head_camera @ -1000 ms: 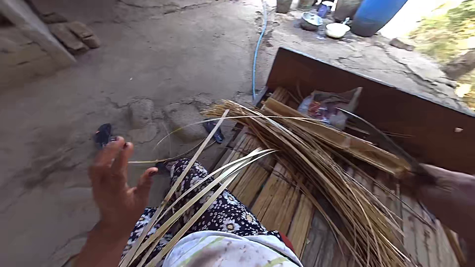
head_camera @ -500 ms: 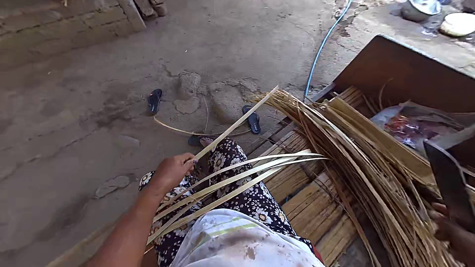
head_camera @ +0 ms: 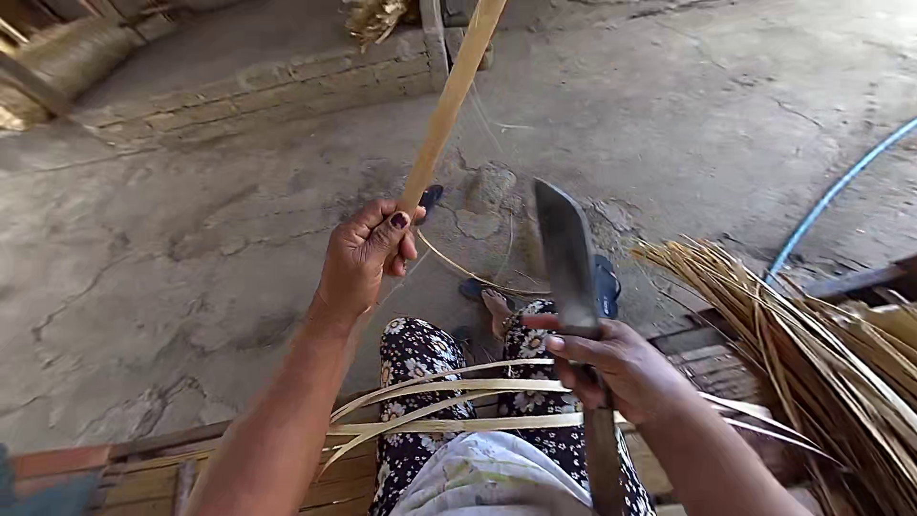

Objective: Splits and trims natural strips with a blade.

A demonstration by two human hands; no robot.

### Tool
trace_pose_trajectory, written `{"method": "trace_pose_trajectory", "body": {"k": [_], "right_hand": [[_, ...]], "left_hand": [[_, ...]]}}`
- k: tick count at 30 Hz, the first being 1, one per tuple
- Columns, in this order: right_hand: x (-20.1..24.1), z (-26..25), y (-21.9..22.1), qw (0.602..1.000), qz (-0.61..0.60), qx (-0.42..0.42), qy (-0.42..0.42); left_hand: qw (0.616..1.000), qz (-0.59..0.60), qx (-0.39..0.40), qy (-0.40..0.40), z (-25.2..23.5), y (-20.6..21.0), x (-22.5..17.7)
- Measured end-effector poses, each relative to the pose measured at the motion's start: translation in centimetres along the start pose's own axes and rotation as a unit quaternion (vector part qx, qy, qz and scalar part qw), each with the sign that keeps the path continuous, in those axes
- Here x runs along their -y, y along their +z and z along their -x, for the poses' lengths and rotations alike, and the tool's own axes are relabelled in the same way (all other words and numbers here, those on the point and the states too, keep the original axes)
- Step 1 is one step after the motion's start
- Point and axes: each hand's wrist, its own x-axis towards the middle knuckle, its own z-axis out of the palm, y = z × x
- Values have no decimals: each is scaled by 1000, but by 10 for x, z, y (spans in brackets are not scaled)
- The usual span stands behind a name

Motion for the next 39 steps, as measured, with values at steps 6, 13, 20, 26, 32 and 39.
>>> {"method": "trace_pose_trajectory", "body": {"k": [6, 13, 20, 26, 32, 39], "right_hand": [[21, -73, 104, 986, -135, 98, -4], [-5, -98, 95, 998, 48, 46, 14], [0, -101, 39, 986, 126, -105, 15], [12, -90, 28, 948, 252, -188, -49], [29, -85, -5, 928, 160, -274, -197], [64, -82, 38, 935, 185, -117, -278]], "left_hand": [[994, 72, 0, 86, 3, 18, -19], [985, 94, -86, 117, 12, -28, 7], [956, 126, -239, 110, 4, -78, 13], [933, 68, -336, 107, -7, -113, 3], [951, -166, -252, 68, 8, -118, 40], [982, -178, -63, -6, 25, -33, 64]]}}
